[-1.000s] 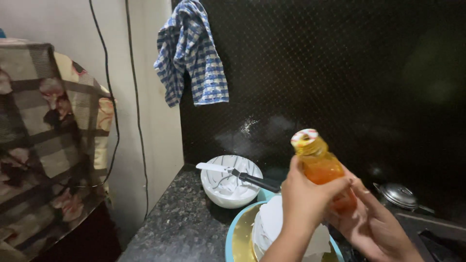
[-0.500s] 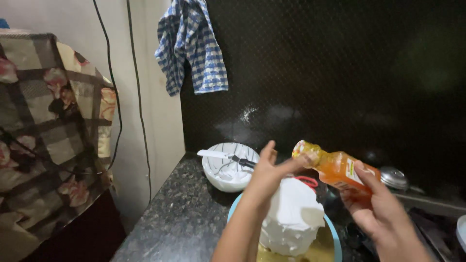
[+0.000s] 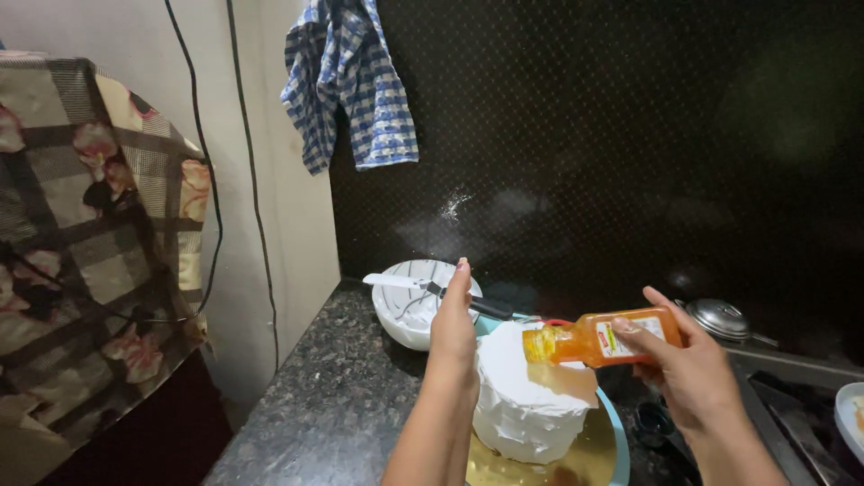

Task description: Applying frosting and layering a cake on a rotating stand.

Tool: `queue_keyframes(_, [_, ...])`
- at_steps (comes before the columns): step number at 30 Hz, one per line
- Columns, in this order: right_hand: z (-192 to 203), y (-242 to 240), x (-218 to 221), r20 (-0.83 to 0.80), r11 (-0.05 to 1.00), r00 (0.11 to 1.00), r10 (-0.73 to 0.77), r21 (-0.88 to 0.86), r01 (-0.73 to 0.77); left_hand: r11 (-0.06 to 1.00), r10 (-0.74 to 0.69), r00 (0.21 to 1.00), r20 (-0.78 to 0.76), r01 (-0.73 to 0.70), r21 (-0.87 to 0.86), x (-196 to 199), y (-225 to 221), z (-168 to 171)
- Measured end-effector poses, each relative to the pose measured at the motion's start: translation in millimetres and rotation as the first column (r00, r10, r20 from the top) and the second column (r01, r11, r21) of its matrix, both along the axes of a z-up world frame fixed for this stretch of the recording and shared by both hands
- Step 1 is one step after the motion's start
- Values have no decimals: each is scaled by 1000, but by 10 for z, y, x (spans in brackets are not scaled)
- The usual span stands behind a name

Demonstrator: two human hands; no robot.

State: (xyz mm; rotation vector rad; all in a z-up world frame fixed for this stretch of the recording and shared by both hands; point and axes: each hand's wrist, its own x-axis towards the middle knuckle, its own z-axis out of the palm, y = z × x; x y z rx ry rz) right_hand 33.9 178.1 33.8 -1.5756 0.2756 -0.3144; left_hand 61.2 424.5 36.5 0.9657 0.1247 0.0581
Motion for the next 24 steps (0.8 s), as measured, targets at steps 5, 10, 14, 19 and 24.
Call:
queue_keyframes(5, [79,73,-23,64,995,996,-56,-84,61,998,6,999,33,-4,-55,22,24,-63])
queue_keyframes(10, [71,78,-8,117,984,991,-57,-164,76,997,22,999,-29,-24,-67,-13,52,-54])
queue_keyframes(14, [8,-6,50,141,993,990,-28,-109,44,995,23,1000,19,-21,-99,-11,64,-57])
queue_keyframes(19, [-44,-75,81,94,999,995,-37,-33,40,996,44,999,23,-43,-75,61,59,-121])
queue_keyframes(24, [-11,-45,60,89,999,995,-42,-21,44,999,10,999,-37,-12,-53,-16,67,-38])
